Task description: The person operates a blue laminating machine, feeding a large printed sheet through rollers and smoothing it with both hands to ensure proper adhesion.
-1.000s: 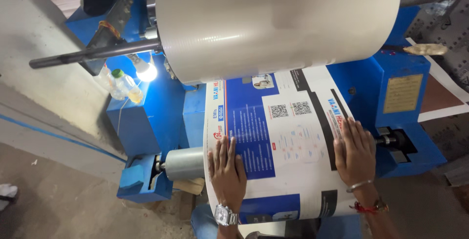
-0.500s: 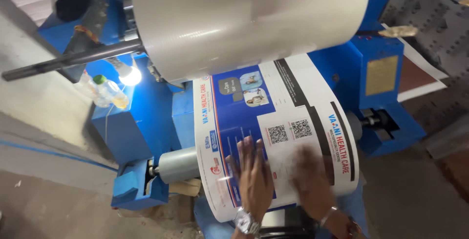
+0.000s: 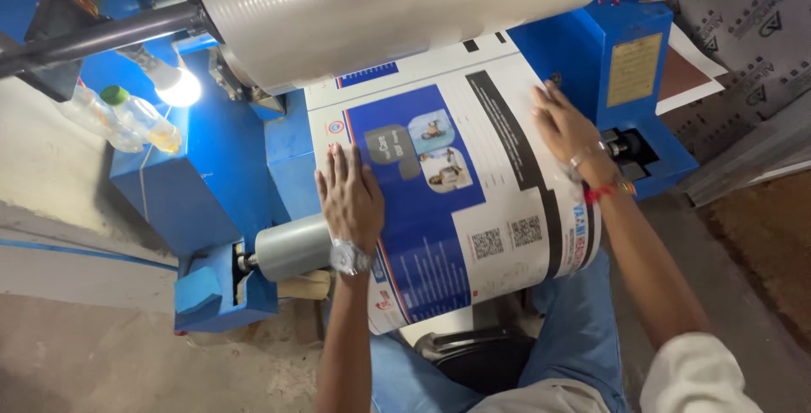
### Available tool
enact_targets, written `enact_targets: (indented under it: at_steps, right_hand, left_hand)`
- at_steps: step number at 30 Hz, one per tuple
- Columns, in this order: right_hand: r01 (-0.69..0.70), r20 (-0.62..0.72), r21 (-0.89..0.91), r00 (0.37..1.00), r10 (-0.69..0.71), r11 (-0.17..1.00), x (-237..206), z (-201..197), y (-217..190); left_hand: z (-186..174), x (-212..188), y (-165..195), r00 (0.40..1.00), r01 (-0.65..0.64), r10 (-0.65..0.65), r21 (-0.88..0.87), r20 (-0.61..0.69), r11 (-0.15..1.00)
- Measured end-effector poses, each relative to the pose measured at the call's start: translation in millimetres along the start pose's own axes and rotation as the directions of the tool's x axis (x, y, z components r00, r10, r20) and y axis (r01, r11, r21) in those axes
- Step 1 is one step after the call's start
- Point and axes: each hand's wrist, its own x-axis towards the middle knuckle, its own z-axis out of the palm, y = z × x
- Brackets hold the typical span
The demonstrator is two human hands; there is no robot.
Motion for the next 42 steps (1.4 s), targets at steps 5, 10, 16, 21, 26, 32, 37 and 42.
enact_targets:
  at_steps: [5,10,16,21,26,32,37,42]
  right_hand:
    - [-0.147,-0.274,-0.15,0.956,0.102,0.978,-108,10,-26]
    - [-0.288,-0.306,-0.148,0.923,0.233,0.946,-164,26,-76]
    - [-0.042,-0.244,-0.066,0.969,0.025,0.997,-180,15,-115]
    - [0.29,0.125,-0.012,0.95,-0.286,0.957,-145,24,-155]
    - [0.382,0.205,-0.124,0.913,-0.353,0.916,-41,58,-143]
    - [0.175,0.174,-0.178,0.974,-0.144,0.968,15,40,-48]
    - [-0.086,-0.099,-0.11,0.992,0.076,0.99,-53,0,-15]
    - [-0.167,-0.191,-0.177,0.972,0.133,0.97,-117,1,-56]
  left_hand:
    - [-13,-46,6,0.997,-0.042,0.04,-0.017,-0.072,0.999]
    - [-21,-84,7,0.987,-0.108,0.109,0.014,-0.121,0.994]
    - [-27,-127,28,0.989,0.007,-0.014,-0.048,-0.146,0.999]
    - [-12,-123,71,0.996,-0.087,0.086,-0.181,-0.016,0.98]
    - [22,-27,61,0.989,-0.143,0.145,-0.085,0.019,0.986]
    - [5,32,-16,0.99,0.103,-0.099,-0.031,0.104,0.994]
    - [-3,-21,-23,0.998,0.043,-0.038,0.097,-0.056,0.994]
    - [-22,-78,-3,0.995,0.054,-0.051,0.032,-0.082,0.998]
